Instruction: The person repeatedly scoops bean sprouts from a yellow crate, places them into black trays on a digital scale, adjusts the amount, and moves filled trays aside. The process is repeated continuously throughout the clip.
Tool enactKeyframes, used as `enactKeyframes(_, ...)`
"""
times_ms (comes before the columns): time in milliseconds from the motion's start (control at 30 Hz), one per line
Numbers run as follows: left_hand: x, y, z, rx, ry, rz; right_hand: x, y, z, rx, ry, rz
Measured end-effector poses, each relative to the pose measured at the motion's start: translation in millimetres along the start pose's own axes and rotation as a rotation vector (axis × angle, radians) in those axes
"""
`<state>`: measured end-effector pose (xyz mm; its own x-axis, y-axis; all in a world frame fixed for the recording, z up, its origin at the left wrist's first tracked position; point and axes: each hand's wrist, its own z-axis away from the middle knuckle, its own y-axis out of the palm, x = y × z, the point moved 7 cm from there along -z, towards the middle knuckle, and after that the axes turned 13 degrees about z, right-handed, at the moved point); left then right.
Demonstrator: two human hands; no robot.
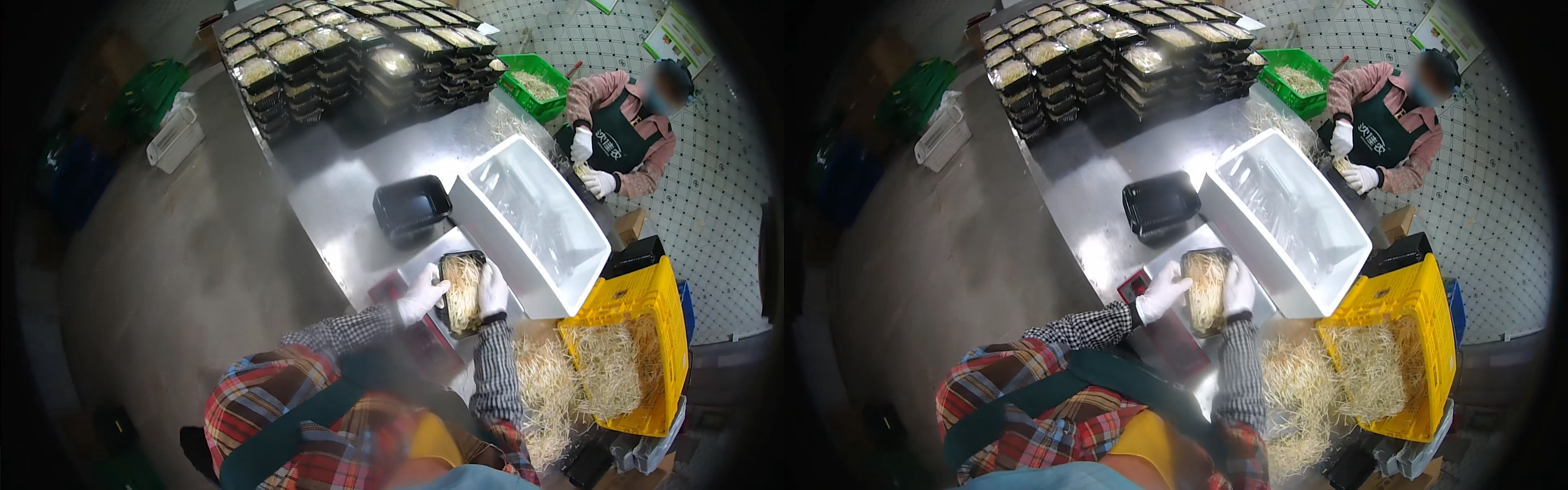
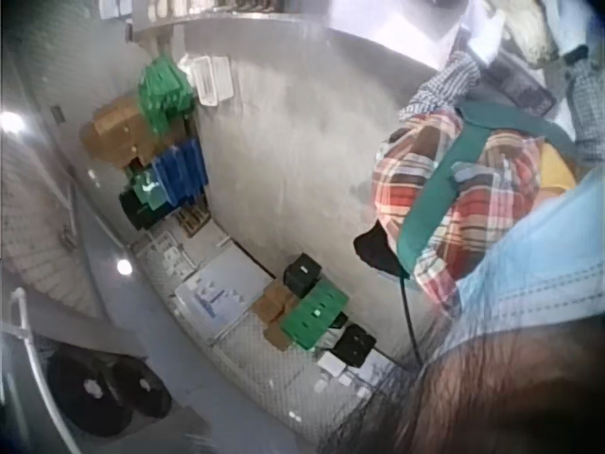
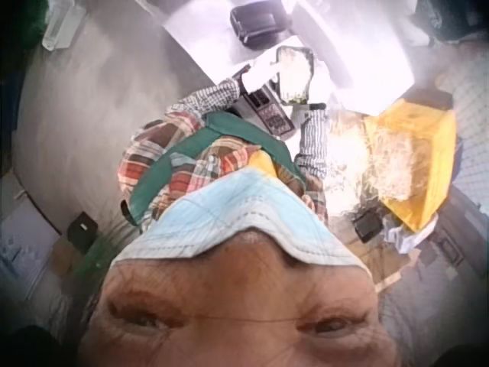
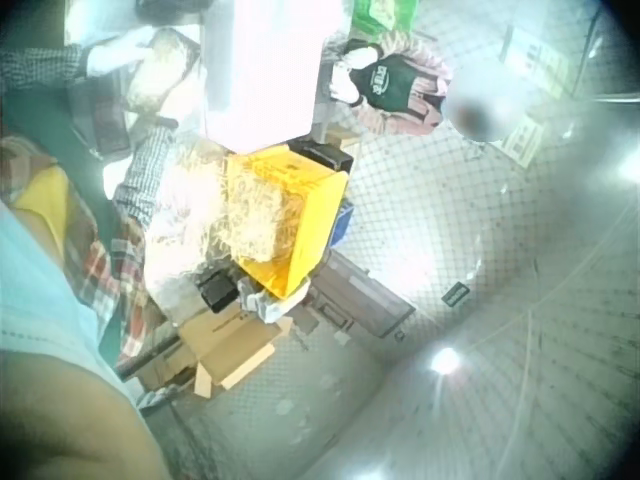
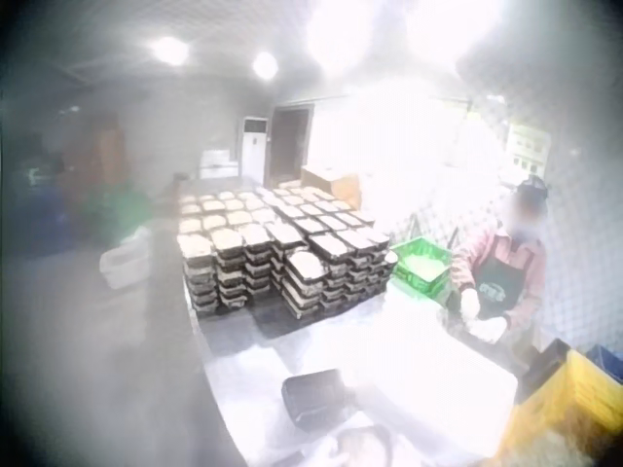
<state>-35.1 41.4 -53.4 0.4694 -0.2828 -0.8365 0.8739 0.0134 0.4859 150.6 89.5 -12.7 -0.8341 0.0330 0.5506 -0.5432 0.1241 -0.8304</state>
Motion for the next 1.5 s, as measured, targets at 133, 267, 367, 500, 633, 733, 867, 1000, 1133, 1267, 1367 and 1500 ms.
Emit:
enactKeyframes(133,-139,-51,-48,-0.002,0.149,-0.090,-32,-23,68,-0.236,0.272,-0.615)
enactKeyframes(267,-275,-130,-183,-0.061,0.506,-0.025,-55,-23,145,-0.415,0.572,-0.259)
enactKeyframes(367,-366,-162,-294,-0.203,0.540,0.044,-41,3,174,-0.441,0.690,-0.411)
enactKeyframes(500,-414,-233,-441,-0.267,0.524,0.262,11,22,158,-0.411,0.722,-0.477)
enactKeyframes(633,-428,-284,-485,-0.541,0.505,0.263,32,25,133,-0.364,0.685,-0.442)
enactKeyframes(733,-420,-283,-492,-0.470,0.483,0.247,38,23,132,-0.384,0.705,-0.449)
enactKeyframes(867,-400,-263,-481,-0.354,0.388,0.308,34,22,139,-0.332,0.698,-0.314)
enactKeyframes(1000,-379,-250,-459,-0.128,0.454,0.163,32,18,146,-0.301,0.829,-0.359)
enactKeyframes(1133,-377,-252,-401,-0.080,0.598,-0.083,-3,5,172,-0.394,0.767,-0.267)
enactKeyframes(1267,-321,-97,-241,-0.226,0.846,-0.320,-66,-32,254,-0.527,0.927,-0.027)
enactKeyframes(1367,-226,32,-114,0.327,0.738,-0.362,-126,-48,321,-0.470,1.021,0.063)
enactKeyframes(1500,-45,156,40,1.034,0.500,-0.727,-173,-87,339,-0.268,0.955,0.396)
